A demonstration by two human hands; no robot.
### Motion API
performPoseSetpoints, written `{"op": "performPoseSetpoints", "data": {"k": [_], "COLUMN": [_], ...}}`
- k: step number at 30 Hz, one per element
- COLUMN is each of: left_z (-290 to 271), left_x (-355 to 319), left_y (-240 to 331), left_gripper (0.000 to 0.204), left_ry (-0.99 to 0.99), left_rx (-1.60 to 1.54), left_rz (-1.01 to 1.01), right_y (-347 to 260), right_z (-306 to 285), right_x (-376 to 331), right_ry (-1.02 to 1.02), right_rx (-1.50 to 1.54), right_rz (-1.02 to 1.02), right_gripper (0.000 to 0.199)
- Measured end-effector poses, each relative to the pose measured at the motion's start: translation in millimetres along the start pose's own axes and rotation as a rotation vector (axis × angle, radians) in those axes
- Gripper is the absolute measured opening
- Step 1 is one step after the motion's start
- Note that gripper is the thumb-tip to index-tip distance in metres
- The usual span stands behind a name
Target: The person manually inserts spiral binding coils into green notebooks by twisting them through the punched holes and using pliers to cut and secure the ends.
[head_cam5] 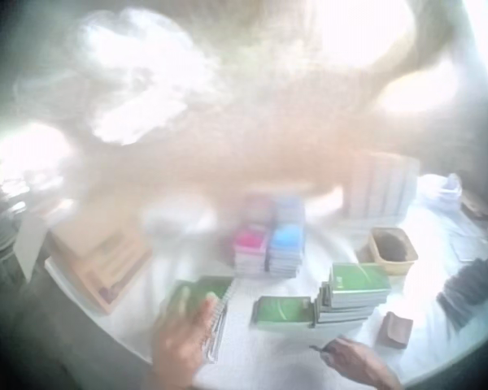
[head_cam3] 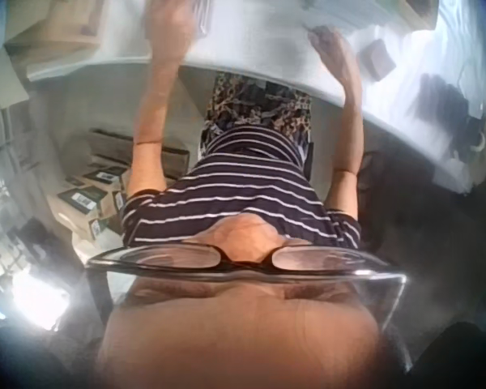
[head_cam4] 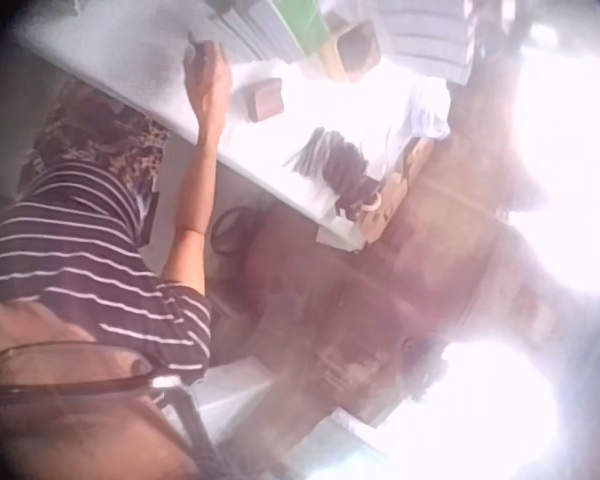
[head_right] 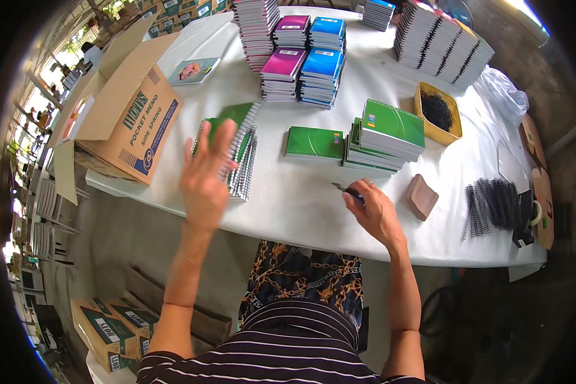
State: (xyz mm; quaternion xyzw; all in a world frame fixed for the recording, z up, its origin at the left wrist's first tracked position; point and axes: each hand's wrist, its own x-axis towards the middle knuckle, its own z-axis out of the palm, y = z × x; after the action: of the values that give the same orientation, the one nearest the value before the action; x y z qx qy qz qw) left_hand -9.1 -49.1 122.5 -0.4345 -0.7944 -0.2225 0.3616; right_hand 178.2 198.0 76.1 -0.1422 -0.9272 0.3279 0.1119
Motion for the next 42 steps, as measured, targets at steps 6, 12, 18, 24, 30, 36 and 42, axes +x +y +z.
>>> {"op": "performPoseSetpoints", "data": {"k": [6, 12, 18, 24, 30, 36, 42], "left_z": [-8, 7, 30, 35, 34, 41, 15], "left_x": [16, 37, -10, -10, -4, -1, -6], "left_y": [-75, -111, -168, -152, -142, -129, -122], "left_gripper": [0.058, 0.086, 0.097, 0.1, 0.084, 0.067, 0.068], "left_ry": [-0.27, -0.162, -0.364, -0.383, -0.458, -0.634, -0.24], "left_rx": [-1.433, -1.498, -1.356, -1.426, -1.305, -1.445, -0.987], "left_rz": [-0.1, -0.283, -0.876, -0.783, -0.901, -0.945, -0.859], "right_y": [-52, -147, -149, -107, -112, -119, -40], "right_z": [34, 55, 106, 116, 137, 185, 101], "right_x": [51, 113, 120, 124, 130, 152, 142], "right_ry": [0.157, 0.162, 0.242, 0.201, 0.061, 0.24, 0.137], "right_rx": [0.571, 0.647, 0.056, 0.587, 0.755, 0.489, -0.005], "right_rz": [-0.328, -0.533, -0.837, -0.163, -0.074, -0.186, -0.277], "right_gripper": [0.08, 0.041, 0.024, 0.049, 0.069, 0.071, 0.069]}}
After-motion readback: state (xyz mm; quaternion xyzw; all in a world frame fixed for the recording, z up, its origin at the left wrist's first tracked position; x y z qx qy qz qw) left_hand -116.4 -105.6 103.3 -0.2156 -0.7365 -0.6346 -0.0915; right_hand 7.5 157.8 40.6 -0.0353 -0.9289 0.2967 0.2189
